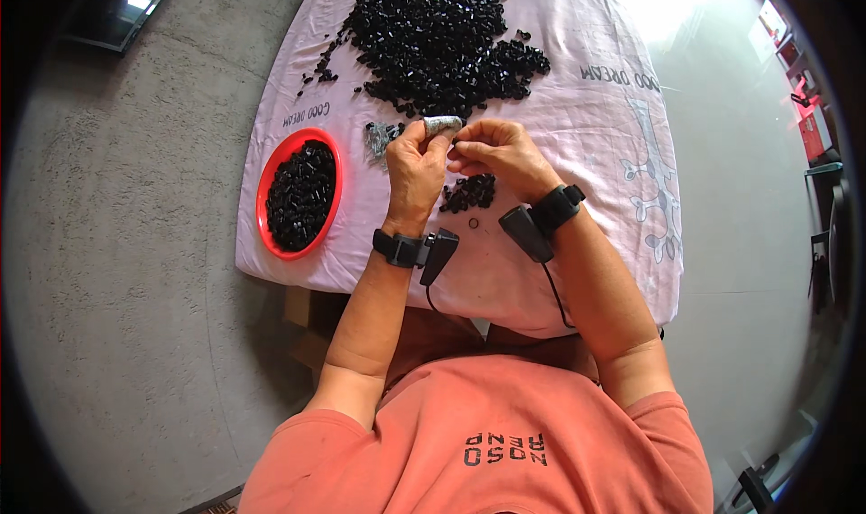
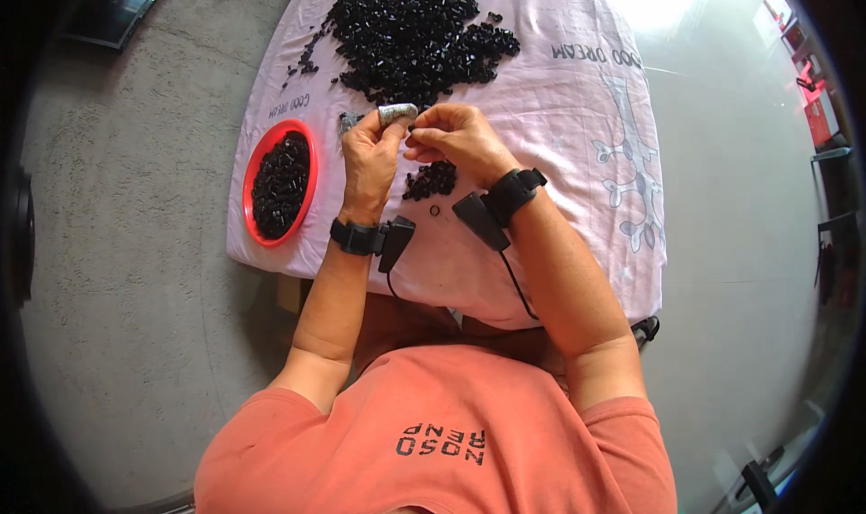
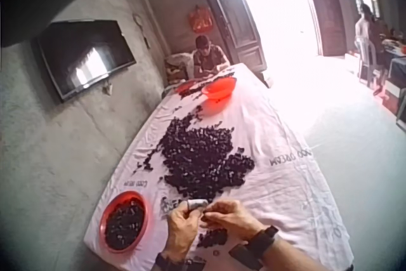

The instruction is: Applying a substance from a silver tube to small black plastic rings and sorting them.

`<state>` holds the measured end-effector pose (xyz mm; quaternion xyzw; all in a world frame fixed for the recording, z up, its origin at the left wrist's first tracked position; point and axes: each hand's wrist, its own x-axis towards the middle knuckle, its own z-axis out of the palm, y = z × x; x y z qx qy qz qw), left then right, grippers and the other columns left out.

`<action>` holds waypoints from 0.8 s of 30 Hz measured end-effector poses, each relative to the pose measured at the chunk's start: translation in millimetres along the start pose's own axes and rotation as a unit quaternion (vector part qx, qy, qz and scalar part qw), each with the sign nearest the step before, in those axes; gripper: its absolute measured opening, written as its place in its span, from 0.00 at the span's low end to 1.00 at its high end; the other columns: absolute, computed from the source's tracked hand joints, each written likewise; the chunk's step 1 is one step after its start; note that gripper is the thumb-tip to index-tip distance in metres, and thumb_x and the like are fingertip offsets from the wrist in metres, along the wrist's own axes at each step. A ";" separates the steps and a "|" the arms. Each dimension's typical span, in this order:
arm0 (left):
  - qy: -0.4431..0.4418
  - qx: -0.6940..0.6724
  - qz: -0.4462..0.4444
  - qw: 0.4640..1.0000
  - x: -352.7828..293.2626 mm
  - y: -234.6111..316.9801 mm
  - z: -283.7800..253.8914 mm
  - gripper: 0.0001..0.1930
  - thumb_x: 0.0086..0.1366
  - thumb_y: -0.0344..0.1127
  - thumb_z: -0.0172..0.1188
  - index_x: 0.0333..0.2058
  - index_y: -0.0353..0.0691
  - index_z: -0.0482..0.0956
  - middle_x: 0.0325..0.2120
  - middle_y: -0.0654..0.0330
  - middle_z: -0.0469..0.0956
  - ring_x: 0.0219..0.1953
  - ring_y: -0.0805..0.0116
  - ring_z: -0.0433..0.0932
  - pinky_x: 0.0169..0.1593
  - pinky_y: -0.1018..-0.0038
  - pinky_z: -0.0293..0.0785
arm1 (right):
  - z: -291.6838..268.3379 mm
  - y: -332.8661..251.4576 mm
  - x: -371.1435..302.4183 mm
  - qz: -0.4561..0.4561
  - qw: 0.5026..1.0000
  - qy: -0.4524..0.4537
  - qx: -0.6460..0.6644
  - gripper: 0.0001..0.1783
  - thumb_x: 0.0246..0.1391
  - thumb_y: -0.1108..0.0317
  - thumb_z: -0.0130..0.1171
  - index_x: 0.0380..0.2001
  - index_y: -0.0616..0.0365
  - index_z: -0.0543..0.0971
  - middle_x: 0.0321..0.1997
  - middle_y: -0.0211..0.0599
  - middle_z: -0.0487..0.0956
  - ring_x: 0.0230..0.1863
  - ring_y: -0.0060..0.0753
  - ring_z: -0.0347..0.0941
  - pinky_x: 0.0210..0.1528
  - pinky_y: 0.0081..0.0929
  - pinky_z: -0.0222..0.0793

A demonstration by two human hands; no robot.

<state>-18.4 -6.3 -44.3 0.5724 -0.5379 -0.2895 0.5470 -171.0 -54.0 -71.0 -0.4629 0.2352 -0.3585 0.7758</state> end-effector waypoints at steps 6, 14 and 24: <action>0.032 0.077 0.052 0.995 2.1 -1.4 6.9 0.03 0.63 0.27 0.63 0.33 0.33 0.81 0.27 0.59 0.77 0.26 0.72 0.76 0.30 0.75 0.70 | -0.1 -0.9 -0.4 -0.011 0.996 0.027 0.079 0.07 0.62 0.73 0.58 0.41 0.67 0.78 0.37 0.39 0.82 0.38 0.29 0.83 0.42 0.20 0.82; 0.057 0.151 0.111 0.981 -4.7 14.1 15.3 0.03 0.62 0.26 0.64 0.32 0.34 0.79 0.27 0.59 0.75 0.27 0.68 0.76 0.30 0.72 0.71 | -4.6 3.1 -1.0 -0.007 0.991 0.032 0.133 0.08 0.63 0.71 0.59 0.41 0.65 0.80 0.36 0.35 0.82 0.37 0.24 0.82 0.41 0.17 0.80; 0.054 0.161 0.174 0.970 -7.2 13.4 16.2 0.04 0.64 0.27 0.64 0.36 0.35 0.81 0.31 0.63 0.77 0.30 0.73 0.75 0.34 0.76 0.71 | -9.1 8.7 2.3 -0.016 0.991 0.016 0.129 0.08 0.62 0.68 0.60 0.39 0.62 0.81 0.34 0.32 0.82 0.32 0.17 0.77 0.36 0.14 0.74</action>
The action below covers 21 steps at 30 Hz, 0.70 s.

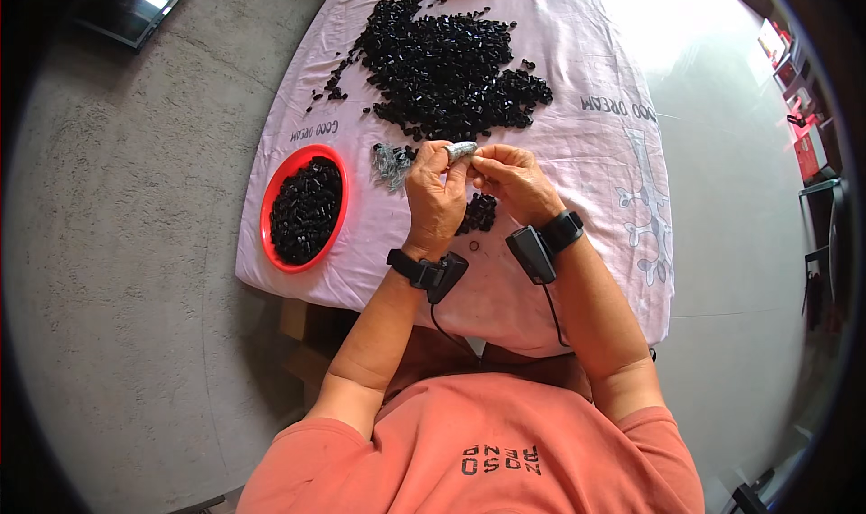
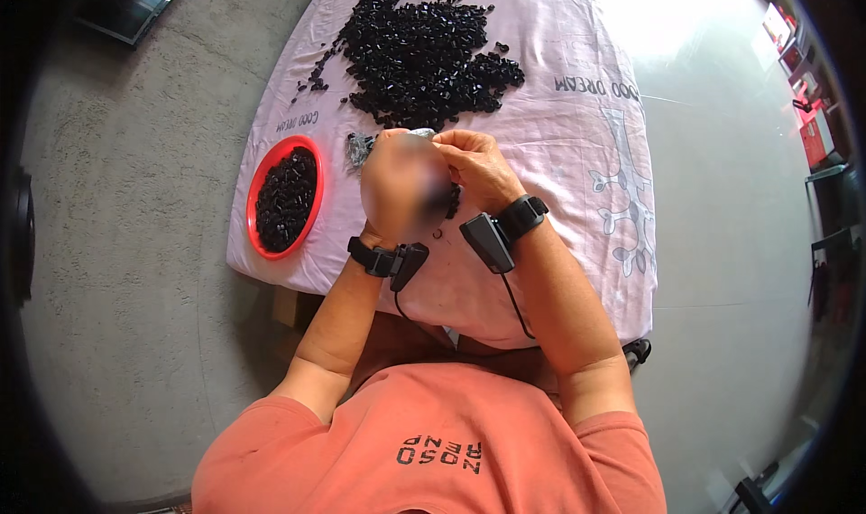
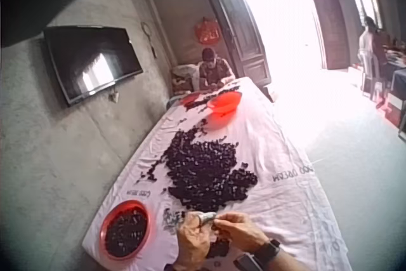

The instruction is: Applying a substance from a silver tube to small black plastic rings and sorting them.

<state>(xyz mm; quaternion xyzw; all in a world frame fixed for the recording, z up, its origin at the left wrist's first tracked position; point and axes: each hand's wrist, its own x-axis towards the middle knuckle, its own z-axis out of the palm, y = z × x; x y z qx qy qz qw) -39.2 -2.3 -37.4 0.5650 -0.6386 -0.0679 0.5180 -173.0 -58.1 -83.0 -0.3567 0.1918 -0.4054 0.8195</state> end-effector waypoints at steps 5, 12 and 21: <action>-0.018 -0.007 -0.015 1.000 2.7 2.2 -0.1 0.04 0.65 0.27 0.63 0.38 0.35 0.82 0.32 0.62 0.77 0.31 0.72 0.76 0.35 0.76 0.72 | -0.5 0.4 1.2 -0.010 1.000 -0.012 0.024 0.07 0.61 0.69 0.60 0.38 0.62 0.80 0.32 0.31 0.81 0.30 0.17 0.74 0.34 0.14 0.71; -0.013 -0.082 -0.098 0.992 12.2 -6.2 -2.0 0.06 0.66 0.26 0.60 0.39 0.33 0.83 0.31 0.59 0.79 0.30 0.72 0.77 0.33 0.77 0.73 | -12.1 -6.5 5.1 -0.038 0.999 -0.007 0.036 0.06 0.62 0.71 0.58 0.39 0.62 0.80 0.33 0.32 0.80 0.30 0.17 0.72 0.33 0.13 0.68; -0.130 0.103 -0.056 0.984 9.5 -39.7 -1.6 0.07 0.59 0.25 0.62 0.36 0.35 0.84 0.31 0.55 0.81 0.33 0.64 0.83 0.38 0.72 0.78 | -15.5 -16.4 5.8 -0.102 0.988 0.115 0.027 0.06 0.60 0.69 0.61 0.36 0.60 0.82 0.30 0.29 0.81 0.28 0.14 0.72 0.32 0.11 0.67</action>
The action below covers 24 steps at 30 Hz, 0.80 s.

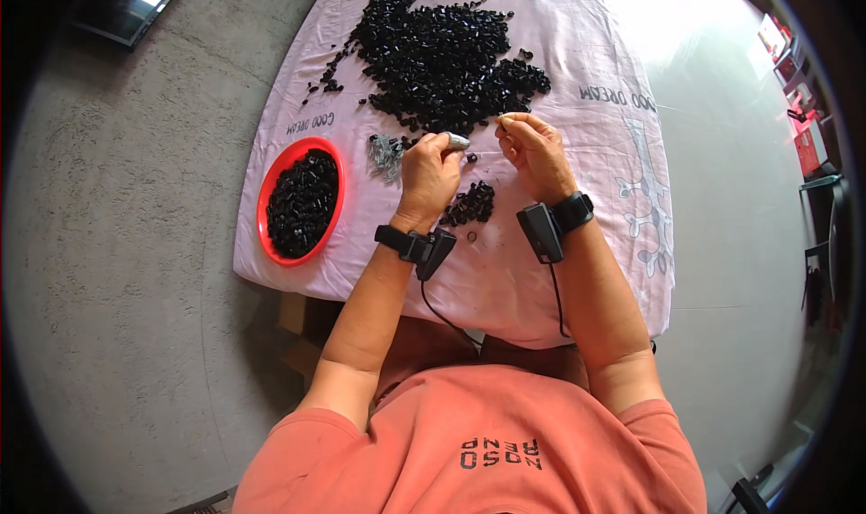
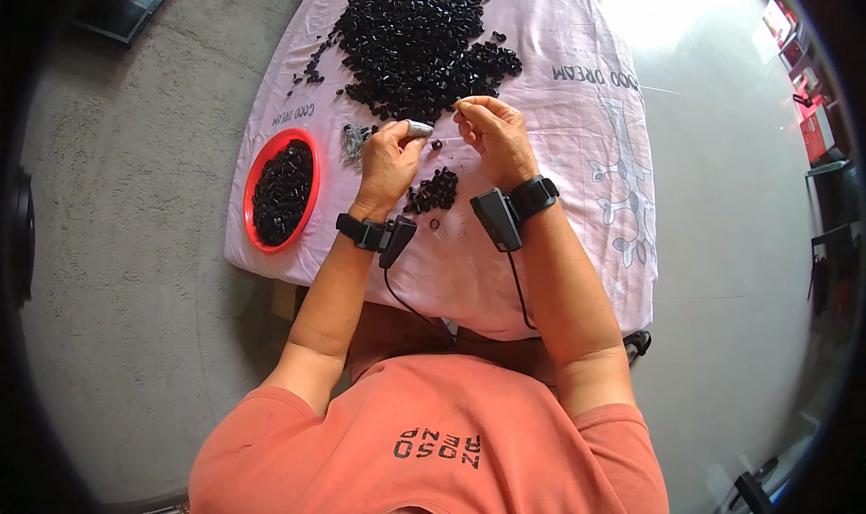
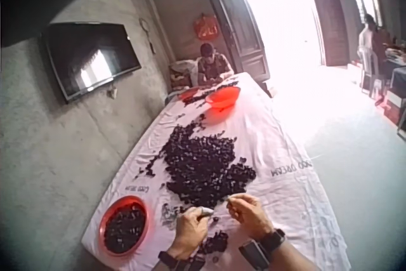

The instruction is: Applying a substance from a silver tube to small black plastic rings and sorting them.

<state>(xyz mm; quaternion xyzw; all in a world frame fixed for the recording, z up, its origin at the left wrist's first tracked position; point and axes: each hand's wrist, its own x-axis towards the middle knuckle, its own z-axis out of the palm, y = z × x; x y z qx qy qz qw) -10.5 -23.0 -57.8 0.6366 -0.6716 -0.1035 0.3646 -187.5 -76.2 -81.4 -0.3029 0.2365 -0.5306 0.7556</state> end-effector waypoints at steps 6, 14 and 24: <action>-0.014 0.032 0.015 0.999 1.2 2.4 4.1 0.08 0.59 0.25 0.62 0.37 0.37 0.84 0.32 0.54 0.81 0.33 0.62 0.83 0.39 0.71 0.78 | 2.6 0.5 -0.3 0.005 1.000 -0.011 -0.008 0.06 0.60 0.69 0.61 0.36 0.60 0.82 0.30 0.29 0.81 0.27 0.14 0.71 0.29 0.12 0.65; -0.049 0.005 -0.015 0.999 -8.6 -4.0 -14.9 0.08 0.58 0.25 0.59 0.36 0.35 0.84 0.30 0.53 0.84 0.32 0.66 0.84 0.38 0.73 0.77 | -1.7 1.6 1.0 0.023 0.999 -0.028 -0.032 0.06 0.62 0.70 0.59 0.38 0.61 0.81 0.33 0.30 0.80 0.31 0.15 0.73 0.35 0.11 0.70; -0.112 -0.027 -0.047 0.992 -33.0 2.3 -30.3 0.06 0.53 0.28 0.63 0.31 0.36 0.83 0.29 0.50 0.82 0.33 0.54 0.82 0.40 0.66 0.77 | 4.3 2.7 -3.6 0.025 0.996 -0.045 -0.072 0.07 0.62 0.69 0.58 0.38 0.61 0.81 0.32 0.30 0.80 0.29 0.15 0.70 0.32 0.12 0.65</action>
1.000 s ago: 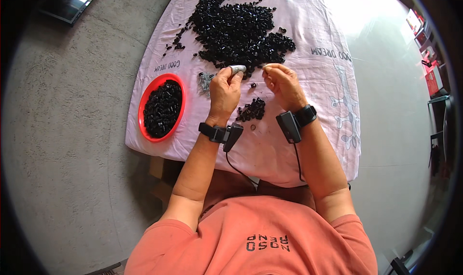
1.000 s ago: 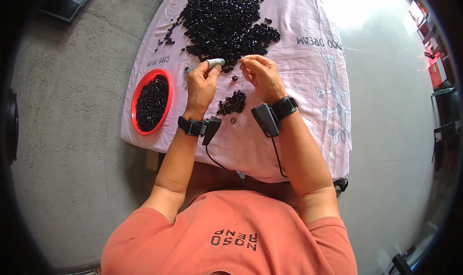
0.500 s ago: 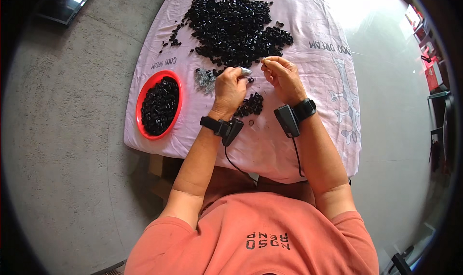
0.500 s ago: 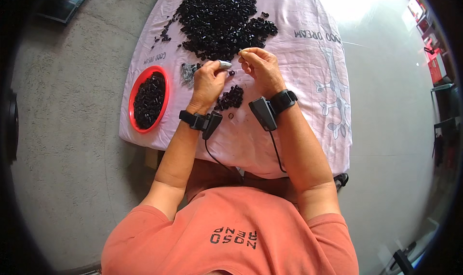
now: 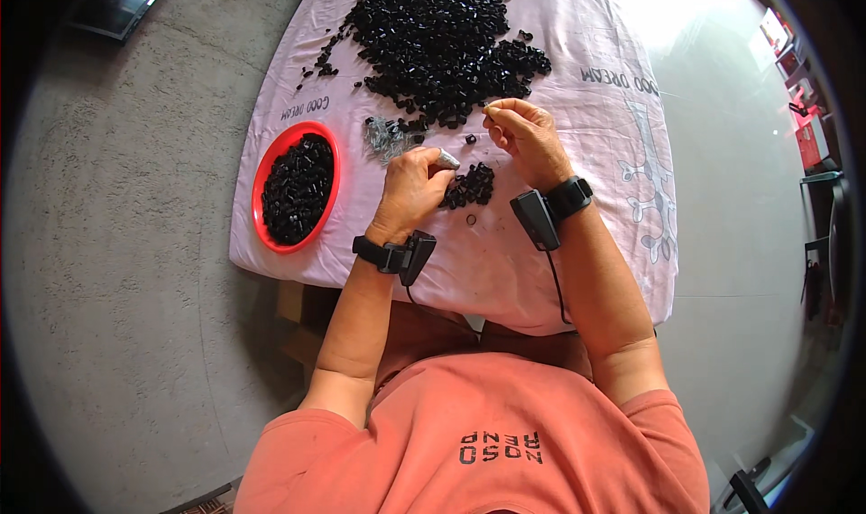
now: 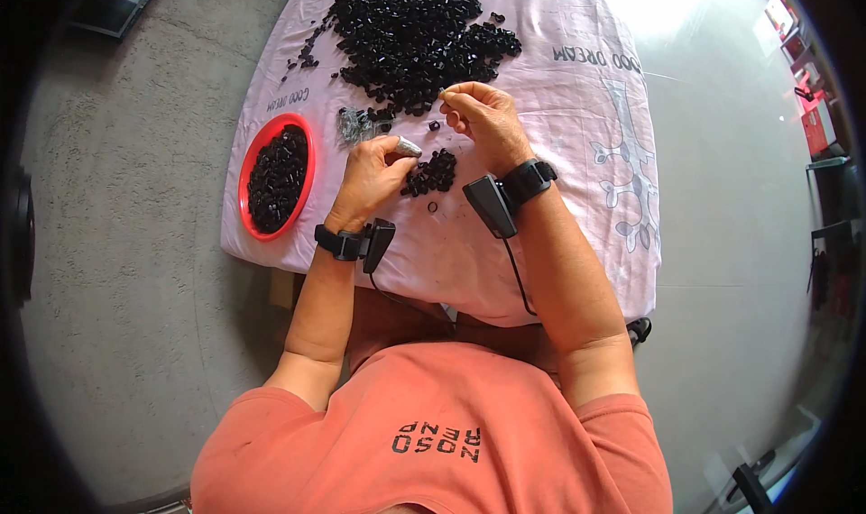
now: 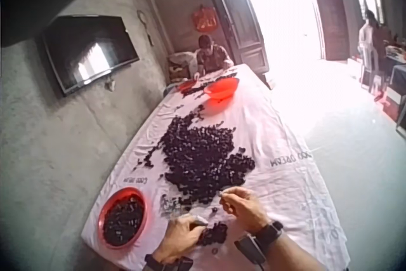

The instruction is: Applying a substance from a silver tube to small black plastic rings and sorting them.

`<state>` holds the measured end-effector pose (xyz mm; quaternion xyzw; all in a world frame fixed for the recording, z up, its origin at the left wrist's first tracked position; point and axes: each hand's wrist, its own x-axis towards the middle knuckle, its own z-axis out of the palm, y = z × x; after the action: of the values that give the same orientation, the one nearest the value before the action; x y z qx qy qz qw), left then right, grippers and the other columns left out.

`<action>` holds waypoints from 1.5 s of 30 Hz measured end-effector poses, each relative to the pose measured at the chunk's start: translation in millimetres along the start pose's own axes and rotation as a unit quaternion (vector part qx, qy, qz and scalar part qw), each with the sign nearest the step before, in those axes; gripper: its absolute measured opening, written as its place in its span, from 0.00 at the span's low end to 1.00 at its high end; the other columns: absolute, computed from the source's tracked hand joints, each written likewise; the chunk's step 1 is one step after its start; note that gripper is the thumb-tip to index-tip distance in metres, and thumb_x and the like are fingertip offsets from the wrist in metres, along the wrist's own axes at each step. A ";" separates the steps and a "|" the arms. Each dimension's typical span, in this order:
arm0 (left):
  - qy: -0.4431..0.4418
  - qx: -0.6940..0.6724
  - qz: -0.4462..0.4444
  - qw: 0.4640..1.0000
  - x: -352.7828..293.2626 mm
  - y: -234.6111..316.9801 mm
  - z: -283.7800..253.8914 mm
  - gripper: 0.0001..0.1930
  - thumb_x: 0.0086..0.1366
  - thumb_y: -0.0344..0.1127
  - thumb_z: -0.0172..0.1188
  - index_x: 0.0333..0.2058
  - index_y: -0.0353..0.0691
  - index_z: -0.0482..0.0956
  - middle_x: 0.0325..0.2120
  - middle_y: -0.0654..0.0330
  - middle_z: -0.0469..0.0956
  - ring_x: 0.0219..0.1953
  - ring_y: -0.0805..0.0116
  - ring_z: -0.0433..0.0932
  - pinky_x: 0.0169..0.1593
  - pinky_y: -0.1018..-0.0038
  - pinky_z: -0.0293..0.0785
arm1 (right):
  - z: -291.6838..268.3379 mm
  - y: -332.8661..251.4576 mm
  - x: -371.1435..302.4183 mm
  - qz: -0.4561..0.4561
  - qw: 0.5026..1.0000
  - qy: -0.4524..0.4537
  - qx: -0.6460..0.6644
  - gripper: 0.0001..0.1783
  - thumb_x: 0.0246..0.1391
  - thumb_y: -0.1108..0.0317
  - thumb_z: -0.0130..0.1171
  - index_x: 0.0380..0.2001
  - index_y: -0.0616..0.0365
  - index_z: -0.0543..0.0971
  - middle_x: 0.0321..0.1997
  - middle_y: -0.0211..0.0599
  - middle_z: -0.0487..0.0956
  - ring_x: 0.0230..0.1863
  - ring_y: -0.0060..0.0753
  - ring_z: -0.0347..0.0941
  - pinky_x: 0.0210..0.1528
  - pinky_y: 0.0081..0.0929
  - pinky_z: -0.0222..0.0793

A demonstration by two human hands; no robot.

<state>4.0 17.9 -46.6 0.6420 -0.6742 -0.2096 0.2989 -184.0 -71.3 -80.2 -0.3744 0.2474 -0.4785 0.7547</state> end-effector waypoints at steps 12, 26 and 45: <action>0.035 0.056 0.025 0.998 3.4 -3.7 11.2 0.05 0.54 0.30 0.62 0.29 0.36 0.81 0.27 0.49 0.81 0.33 0.48 0.81 0.39 0.61 0.76 | -1.4 2.0 1.4 -0.001 1.000 -0.003 0.007 0.06 0.61 0.70 0.59 0.38 0.61 0.81 0.31 0.31 0.80 0.28 0.15 0.71 0.30 0.13 0.65; 0.046 0.008 -0.005 0.999 7.8 -6.1 8.9 0.06 0.58 0.29 0.58 0.33 0.36 0.82 0.30 0.47 0.82 0.34 0.48 0.81 0.38 0.62 0.76 | 0.3 1.6 -0.2 0.006 1.000 -0.008 -0.003 0.07 0.61 0.69 0.59 0.38 0.60 0.82 0.31 0.30 0.80 0.28 0.15 0.71 0.30 0.13 0.65; 0.045 0.088 0.031 0.995 41.8 9.5 25.7 0.07 0.53 0.32 0.64 0.30 0.36 0.80 0.29 0.49 0.81 0.34 0.49 0.81 0.41 0.59 0.77 | -0.4 2.1 0.3 0.006 1.000 -0.016 0.004 0.06 0.61 0.70 0.59 0.38 0.60 0.81 0.31 0.31 0.80 0.28 0.15 0.71 0.31 0.14 0.65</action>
<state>-20.2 -25.2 -53.6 0.6534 -0.6953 -0.1107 0.2780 -183.0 -71.2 -82.2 -0.3778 0.2358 -0.4684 0.7631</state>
